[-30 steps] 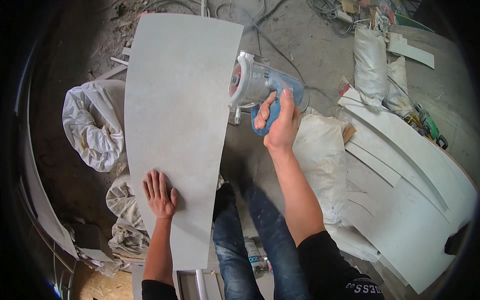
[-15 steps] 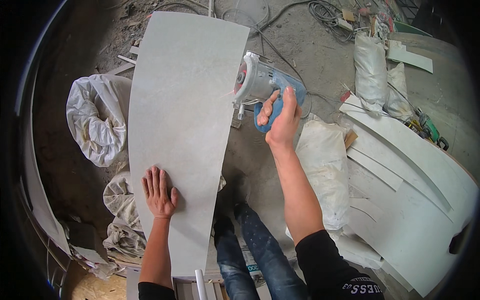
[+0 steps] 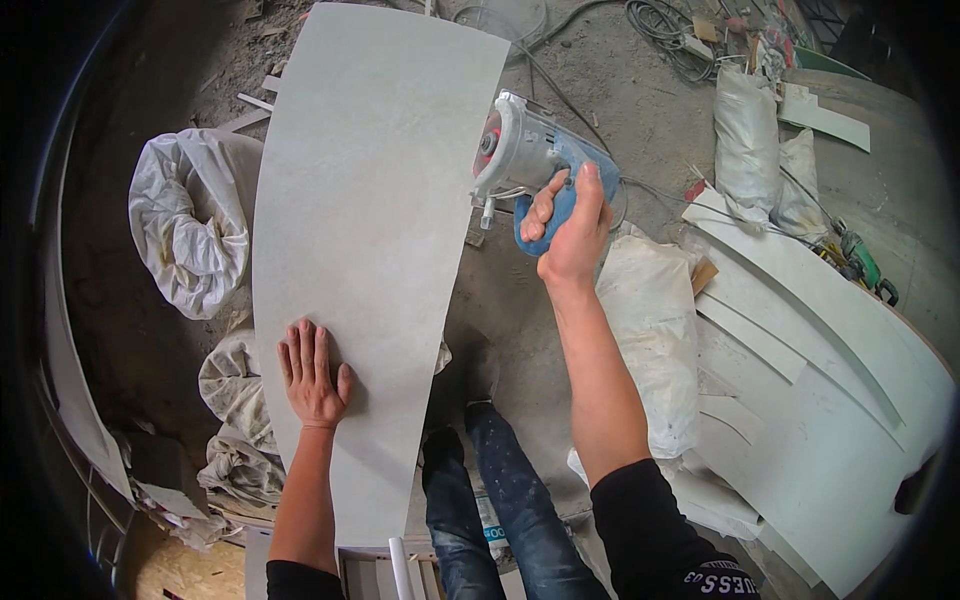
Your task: Cutting a large porcelain tile with a handheld electric tile cutter.
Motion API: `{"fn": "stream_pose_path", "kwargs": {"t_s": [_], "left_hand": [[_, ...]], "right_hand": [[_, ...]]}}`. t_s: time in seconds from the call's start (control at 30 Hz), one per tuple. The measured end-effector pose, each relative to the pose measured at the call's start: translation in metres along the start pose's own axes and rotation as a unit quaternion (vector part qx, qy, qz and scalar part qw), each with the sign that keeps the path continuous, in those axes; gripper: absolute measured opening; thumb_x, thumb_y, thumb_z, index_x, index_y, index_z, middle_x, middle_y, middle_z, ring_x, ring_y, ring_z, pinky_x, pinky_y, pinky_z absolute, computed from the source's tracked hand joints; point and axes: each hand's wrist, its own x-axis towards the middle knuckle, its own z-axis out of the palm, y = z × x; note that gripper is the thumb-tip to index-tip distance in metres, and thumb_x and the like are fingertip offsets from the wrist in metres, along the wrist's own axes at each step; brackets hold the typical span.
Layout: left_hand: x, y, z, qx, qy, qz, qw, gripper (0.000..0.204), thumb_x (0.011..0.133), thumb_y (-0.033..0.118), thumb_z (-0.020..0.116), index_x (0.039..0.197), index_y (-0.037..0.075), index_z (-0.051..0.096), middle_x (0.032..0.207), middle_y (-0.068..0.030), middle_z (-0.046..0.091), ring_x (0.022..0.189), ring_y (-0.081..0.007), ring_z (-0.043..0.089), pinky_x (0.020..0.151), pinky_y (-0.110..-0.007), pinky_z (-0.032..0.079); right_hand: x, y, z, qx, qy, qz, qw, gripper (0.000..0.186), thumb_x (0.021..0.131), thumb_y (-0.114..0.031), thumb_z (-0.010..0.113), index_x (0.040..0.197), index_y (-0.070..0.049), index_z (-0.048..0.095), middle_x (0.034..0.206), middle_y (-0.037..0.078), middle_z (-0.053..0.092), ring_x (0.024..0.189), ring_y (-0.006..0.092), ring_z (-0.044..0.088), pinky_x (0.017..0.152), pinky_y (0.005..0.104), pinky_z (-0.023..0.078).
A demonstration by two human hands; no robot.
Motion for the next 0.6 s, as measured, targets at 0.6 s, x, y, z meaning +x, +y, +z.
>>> {"fn": "stream_pose_path", "kwargs": {"t_s": [0.6], "left_hand": [[-0.0002,0.0008,-0.0035,0.003,0.001,0.001,1.000,0.066,0.113,0.042,0.049,0.170,0.010,0.049,0.181,-0.0137,0.042,0.170,-0.0365,0.034,0.140,-0.056,0.022]], "right_hand": [[-0.0102,0.0005,-0.0025,-0.001,0.001,0.005,1.000,0.052,0.112,-0.057,0.058,0.096,-0.007,0.061,0.066,0.006,0.054,0.050,0.0178,0.051,0.049,0.0364,0.045]]}}
